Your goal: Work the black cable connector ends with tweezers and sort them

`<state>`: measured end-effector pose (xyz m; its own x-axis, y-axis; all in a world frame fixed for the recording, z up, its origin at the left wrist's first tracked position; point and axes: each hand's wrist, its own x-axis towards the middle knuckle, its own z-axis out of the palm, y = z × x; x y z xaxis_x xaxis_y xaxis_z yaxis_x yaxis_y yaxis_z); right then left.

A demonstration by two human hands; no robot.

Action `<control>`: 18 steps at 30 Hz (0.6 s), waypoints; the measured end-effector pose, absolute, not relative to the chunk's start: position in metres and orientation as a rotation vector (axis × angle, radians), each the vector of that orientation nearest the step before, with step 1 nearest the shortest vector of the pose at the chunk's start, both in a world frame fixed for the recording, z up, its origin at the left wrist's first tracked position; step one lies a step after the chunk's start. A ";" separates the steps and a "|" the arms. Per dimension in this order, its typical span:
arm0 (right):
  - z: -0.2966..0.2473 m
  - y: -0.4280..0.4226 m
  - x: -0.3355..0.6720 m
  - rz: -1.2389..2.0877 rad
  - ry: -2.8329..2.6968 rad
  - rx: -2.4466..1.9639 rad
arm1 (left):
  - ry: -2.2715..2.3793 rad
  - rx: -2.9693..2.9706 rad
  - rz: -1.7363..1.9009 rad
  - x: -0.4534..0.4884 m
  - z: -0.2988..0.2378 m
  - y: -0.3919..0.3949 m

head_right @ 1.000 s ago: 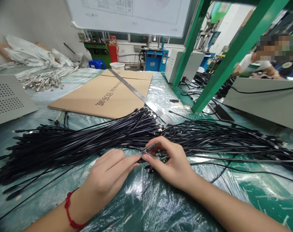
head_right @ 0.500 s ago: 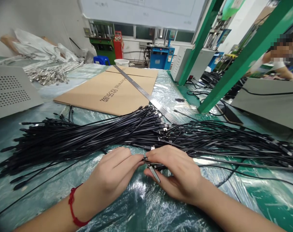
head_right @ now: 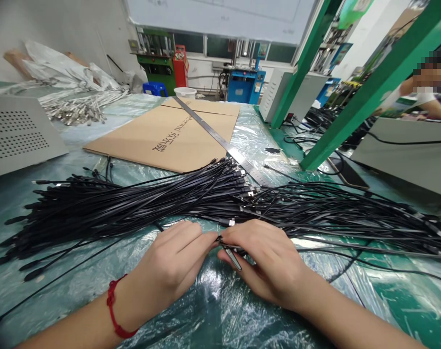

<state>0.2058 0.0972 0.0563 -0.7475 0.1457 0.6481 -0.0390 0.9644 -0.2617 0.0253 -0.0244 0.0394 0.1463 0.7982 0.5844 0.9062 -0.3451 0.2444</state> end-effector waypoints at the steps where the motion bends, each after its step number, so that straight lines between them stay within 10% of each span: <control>1: 0.057 0.097 0.206 0.335 -2.394 -0.070 | -1.690 -2.247 -0.967 0.025 0.039 -0.024; 18: 0.049 0.103 0.195 1.153 -2.186 -0.575 | -1.694 -2.168 -1.151 0.026 0.039 -0.022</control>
<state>0.1954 0.1030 0.0486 -0.7294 0.6139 0.3017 0.0978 0.5302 -0.8422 0.0263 -0.0219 0.0393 0.0629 0.7592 0.6479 0.8817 -0.3464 0.3203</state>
